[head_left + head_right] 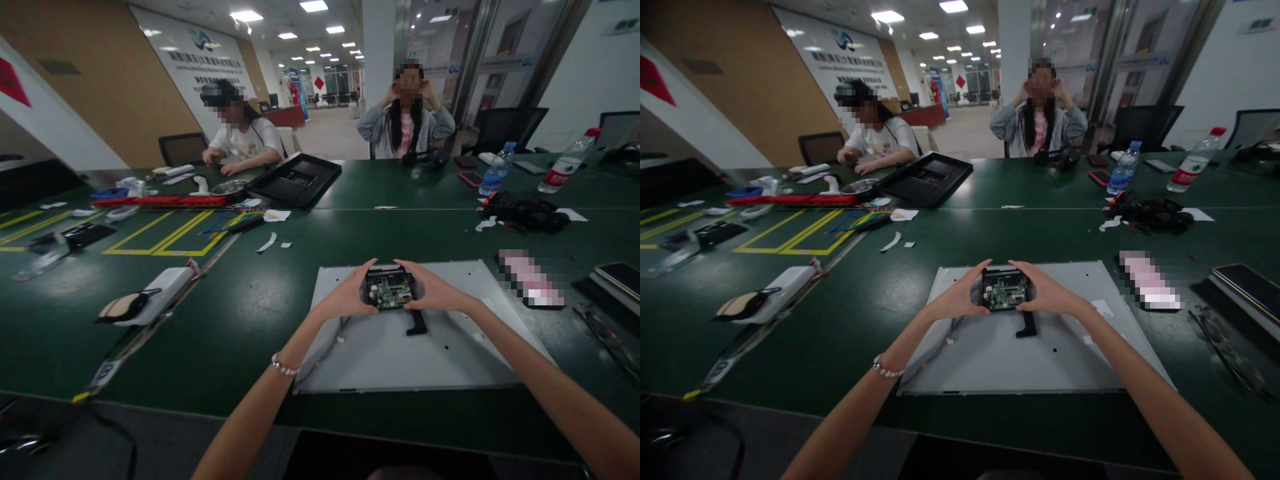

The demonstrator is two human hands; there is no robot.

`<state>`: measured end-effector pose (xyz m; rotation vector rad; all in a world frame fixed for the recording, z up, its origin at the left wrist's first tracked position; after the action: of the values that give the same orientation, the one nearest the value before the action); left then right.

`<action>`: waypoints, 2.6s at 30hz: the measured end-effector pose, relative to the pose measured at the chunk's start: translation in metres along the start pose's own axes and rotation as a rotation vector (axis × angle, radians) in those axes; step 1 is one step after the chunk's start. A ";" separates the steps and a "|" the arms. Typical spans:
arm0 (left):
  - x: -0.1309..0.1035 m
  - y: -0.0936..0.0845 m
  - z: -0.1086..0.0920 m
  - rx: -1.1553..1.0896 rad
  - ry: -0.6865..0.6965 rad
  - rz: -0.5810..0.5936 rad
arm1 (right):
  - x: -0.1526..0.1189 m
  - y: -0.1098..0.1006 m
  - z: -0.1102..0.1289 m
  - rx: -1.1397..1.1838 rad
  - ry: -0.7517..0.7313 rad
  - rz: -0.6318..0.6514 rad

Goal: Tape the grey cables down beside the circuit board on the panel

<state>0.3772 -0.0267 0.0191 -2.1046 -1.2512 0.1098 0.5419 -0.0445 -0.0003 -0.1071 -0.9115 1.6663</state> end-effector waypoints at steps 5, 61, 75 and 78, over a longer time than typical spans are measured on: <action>-0.003 0.015 -0.017 0.021 0.062 0.033 | -0.021 -0.012 0.003 -0.037 0.010 -0.023; -0.005 -0.220 0.205 1.133 -0.519 -0.458 | -0.064 -0.004 -0.013 -0.141 0.108 -0.037; -0.005 -0.223 0.231 1.089 -0.616 -0.353 | -0.062 -0.003 -0.010 -0.143 0.139 -0.033; -0.008 -0.215 0.222 1.114 -0.584 -0.373 | -0.062 -0.004 -0.011 -0.153 0.140 -0.035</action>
<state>0.1248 0.1459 -0.0271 -0.8707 -1.3906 1.0423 0.5704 -0.0924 -0.0298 -0.3064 -0.9285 1.5354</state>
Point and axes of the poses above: each hand's wrist, its own x-axis towards the middle knuckle, its own y-axis out of the palm, z = x × y, the point moved 9 cm from there along x, towards the middle knuckle, and after that the axes turned 14 degrees about -z, right-handed, at the moved point
